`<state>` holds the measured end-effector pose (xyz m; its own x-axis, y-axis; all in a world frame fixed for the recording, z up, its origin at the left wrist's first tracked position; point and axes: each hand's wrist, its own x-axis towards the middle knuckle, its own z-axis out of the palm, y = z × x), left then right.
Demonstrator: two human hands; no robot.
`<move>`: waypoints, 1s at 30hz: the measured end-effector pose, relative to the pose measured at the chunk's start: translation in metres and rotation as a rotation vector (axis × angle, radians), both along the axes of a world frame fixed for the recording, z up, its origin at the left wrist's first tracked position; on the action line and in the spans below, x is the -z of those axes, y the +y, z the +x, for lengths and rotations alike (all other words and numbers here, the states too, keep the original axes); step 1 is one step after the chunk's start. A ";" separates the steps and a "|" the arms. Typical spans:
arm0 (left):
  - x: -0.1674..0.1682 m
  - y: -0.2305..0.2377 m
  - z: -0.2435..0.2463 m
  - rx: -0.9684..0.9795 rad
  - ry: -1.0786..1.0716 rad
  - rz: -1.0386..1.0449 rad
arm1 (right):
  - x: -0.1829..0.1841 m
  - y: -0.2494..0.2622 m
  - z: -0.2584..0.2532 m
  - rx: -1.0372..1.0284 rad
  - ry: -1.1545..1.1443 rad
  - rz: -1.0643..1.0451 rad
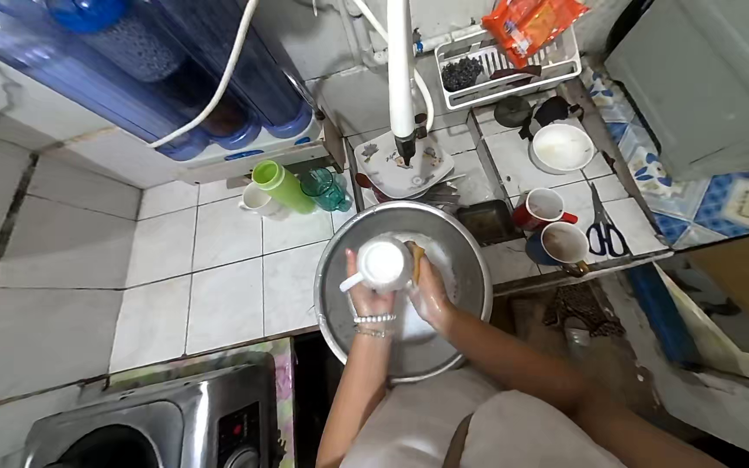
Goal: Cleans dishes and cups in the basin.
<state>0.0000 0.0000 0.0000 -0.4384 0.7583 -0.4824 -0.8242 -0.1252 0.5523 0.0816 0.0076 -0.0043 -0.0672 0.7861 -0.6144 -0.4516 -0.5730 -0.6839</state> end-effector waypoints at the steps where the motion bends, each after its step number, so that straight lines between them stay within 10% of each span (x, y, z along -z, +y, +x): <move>1: -0.005 0.000 -0.001 0.051 0.003 0.024 | -0.002 -0.002 0.002 -0.004 -0.047 0.004; 10: -0.018 -0.022 0.001 0.431 -0.031 0.359 | -0.015 -0.002 0.015 -0.062 -0.344 0.742; 17: -0.024 -0.032 -0.018 0.402 0.011 0.206 | -0.074 0.050 0.050 -0.554 -0.628 0.626; 25: 0.011 -0.037 -0.030 0.406 -0.062 0.618 | -0.048 0.032 0.047 -0.402 -0.538 0.946; 30: -0.013 -0.035 -0.018 0.345 -0.008 0.276 | -0.049 0.037 0.049 -0.453 -0.689 1.200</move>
<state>-0.0183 -0.0348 0.0125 -0.1341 0.9605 -0.2440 -0.8477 0.0164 0.5303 0.1304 0.0443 0.0450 -0.4131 0.8314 0.3717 0.2179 0.4865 -0.8461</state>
